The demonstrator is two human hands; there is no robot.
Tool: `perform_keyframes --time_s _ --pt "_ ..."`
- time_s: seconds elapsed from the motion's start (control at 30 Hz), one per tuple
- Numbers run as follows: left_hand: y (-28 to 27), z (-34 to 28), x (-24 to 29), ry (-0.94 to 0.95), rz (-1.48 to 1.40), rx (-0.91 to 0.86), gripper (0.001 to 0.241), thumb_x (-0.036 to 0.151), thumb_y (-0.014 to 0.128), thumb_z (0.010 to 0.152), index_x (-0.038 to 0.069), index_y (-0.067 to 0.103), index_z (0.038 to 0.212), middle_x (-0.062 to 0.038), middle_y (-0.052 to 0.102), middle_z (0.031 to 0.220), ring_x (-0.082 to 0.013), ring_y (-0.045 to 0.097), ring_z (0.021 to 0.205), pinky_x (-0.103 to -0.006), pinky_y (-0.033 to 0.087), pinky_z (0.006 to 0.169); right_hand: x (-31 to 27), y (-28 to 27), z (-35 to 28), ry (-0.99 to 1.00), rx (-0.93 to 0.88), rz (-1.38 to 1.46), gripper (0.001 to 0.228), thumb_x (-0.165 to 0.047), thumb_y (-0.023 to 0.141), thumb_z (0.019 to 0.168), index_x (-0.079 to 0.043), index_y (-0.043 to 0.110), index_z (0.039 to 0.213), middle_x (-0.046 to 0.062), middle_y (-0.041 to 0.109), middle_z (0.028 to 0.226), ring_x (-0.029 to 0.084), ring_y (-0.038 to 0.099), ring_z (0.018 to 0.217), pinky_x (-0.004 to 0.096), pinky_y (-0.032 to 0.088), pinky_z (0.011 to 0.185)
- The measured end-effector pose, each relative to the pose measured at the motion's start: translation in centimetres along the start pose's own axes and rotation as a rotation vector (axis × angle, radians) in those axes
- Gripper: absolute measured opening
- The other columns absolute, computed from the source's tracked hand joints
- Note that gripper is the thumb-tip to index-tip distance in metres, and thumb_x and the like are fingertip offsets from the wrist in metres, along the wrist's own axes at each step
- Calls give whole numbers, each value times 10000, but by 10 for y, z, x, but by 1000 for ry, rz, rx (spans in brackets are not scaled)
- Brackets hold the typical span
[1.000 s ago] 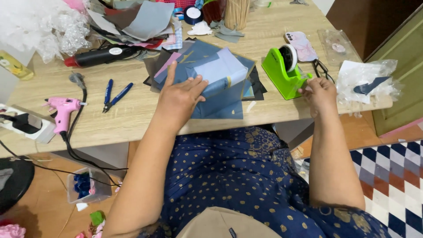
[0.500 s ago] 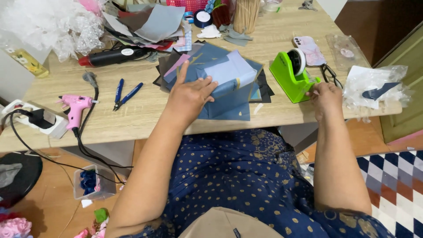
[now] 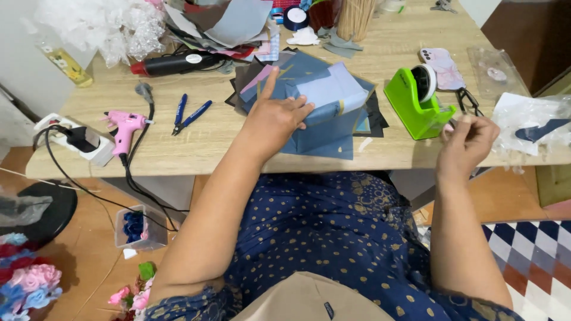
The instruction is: The person wraps a small box with blue paper, folding the edges and securing them with tape. They then wrap a second box with the same paper and tape, folding and taping the edges to complete the wrapping.
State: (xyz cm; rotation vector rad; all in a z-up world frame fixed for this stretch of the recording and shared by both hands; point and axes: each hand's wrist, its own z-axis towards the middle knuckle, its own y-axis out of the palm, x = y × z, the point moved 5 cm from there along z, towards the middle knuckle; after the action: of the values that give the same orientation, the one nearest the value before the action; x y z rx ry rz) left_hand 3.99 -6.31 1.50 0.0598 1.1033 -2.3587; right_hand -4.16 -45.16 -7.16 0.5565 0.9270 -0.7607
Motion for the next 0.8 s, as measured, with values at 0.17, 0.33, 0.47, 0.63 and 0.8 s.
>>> perform_keyframes --time_s 0.17,0.33,0.47,0.63,0.8 --pt "12 6 -2 -147 76 -123 392 307 801 823 163 767 1186 -90 756 1155 -222 741 1048 -567 -7 1292 -36 38 -54 -472 -238 28 64 44 602 1130 105 621 1127 143 563 783 218 587 686 339 471 652" --pt "4 10 -1 -146 98 -154 397 302 800 822 168 762 1194 -95 757 1149 -224 741 1044 -584 11 1283 -74 96 -116 -384 -493 77 107 23 732 960 2 742 1065 100 683 782 165 641 690 313 533 636" --pt "9 9 -1 -113 99 -142 410 303 812 819 160 762 1200 -101 760 1146 -234 746 1026 -600 31 1277 -68 133 -147 -368 -653 -78 432 -152 830 867 -90 608 1233 14 754 791 194 667 638 345 545 656" --pt "4 11 1 -121 95 -125 399 288 823 810 157 767 1182 -103 761 1136 -240 750 1011 -593 52 1278 -93 168 -158 -468 -622 -188 369 -277 811 906 -109 524 1068 -31 780 803 199 689 617 322 542 624" --pt "0 10 2 -122 79 -116 413 272 840 789 149 764 1176 -107 760 1136 -250 751 1004 -605 65 1276 -78 186 -166 -590 -526 -254 383 -299 833 894 -139 489 946 -74 777 761 159 698 574 264 533 558"
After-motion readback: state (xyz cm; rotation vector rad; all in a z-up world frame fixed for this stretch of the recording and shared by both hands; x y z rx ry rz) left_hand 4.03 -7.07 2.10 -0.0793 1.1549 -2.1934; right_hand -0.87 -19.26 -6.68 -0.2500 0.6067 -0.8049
